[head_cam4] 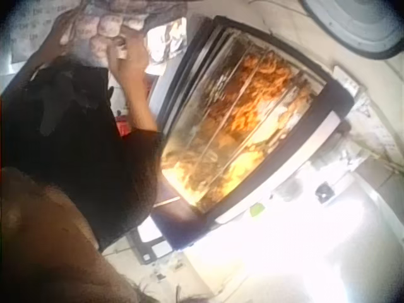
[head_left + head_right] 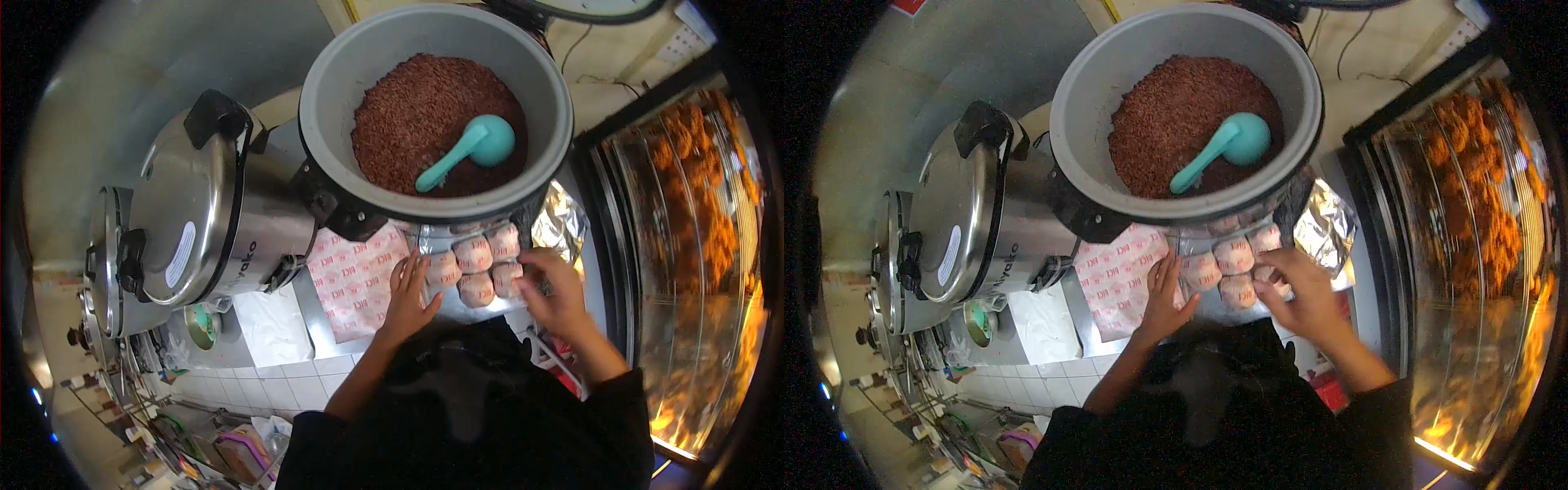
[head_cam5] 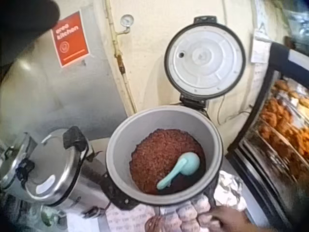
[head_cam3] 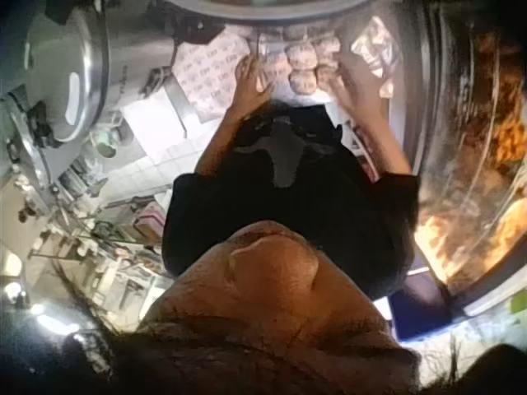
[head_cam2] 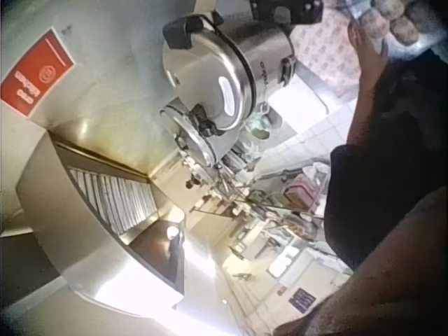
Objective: The person repeatedly scoops cooked rice from a rice cooker with a measuring cup, transfers the portions onto wrapping paper, and wraps each portion in the paper by hand.
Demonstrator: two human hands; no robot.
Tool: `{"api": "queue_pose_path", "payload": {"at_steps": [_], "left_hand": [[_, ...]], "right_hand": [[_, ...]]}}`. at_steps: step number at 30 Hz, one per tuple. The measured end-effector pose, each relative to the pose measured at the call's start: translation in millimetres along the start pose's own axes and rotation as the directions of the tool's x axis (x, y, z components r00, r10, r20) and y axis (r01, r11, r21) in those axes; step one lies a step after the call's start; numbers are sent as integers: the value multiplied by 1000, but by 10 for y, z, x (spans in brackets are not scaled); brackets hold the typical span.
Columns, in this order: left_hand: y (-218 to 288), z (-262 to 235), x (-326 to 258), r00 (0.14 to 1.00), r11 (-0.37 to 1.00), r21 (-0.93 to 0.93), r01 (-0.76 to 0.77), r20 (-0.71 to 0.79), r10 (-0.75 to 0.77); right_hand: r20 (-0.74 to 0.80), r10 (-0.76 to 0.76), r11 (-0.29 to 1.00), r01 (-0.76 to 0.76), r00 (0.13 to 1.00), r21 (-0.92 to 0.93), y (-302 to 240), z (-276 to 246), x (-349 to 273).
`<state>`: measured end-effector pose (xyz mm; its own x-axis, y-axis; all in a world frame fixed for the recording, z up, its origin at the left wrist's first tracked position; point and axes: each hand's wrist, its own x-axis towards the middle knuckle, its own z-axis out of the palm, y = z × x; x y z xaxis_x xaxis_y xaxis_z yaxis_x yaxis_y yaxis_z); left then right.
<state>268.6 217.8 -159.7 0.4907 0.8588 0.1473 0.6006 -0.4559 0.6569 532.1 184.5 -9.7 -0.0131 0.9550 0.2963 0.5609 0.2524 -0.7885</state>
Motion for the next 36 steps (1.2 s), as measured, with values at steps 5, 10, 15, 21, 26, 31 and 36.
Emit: {"api": "queue_pose_path", "payload": {"at_steps": [5, 10, 15, 21, 26, 31, 36], "left_hand": [[114, -332, -86, 985, 979, -198, 57, -147, -87], [257, -504, 156, 955, 955, -296, 2, -282, -90], [335, -699, 295, 892, 953, -297, -67, -446, -77], [289, -942, 236, 624, 967, -230, -113, -773, -111], [288, -1182, 833, 604, 960, -266, -84, -780, -163], [391, -977, 1095, 676, 942, -305, -141, -725, -134], [310, -910, 1066, 604, 951, -274, -139, -785, -138]], "right_hand": [[415, -239, 939, 317, 878, -132, -420, -503, 2027], [757, 650, 755, 178, -70, -631, -40, 420, 3017], [614, 752, 654, 165, -237, -738, 515, 830, 3000], [637, 769, 571, 382, 63, -727, -278, 393, 3339], [734, 599, 627, 383, 320, -678, -157, 155, 3550], [669, 56, 525, 548, 741, -651, 692, 674, 3425], [765, 426, 777, 238, 483, -583, 95, 1088, 2697]]}}
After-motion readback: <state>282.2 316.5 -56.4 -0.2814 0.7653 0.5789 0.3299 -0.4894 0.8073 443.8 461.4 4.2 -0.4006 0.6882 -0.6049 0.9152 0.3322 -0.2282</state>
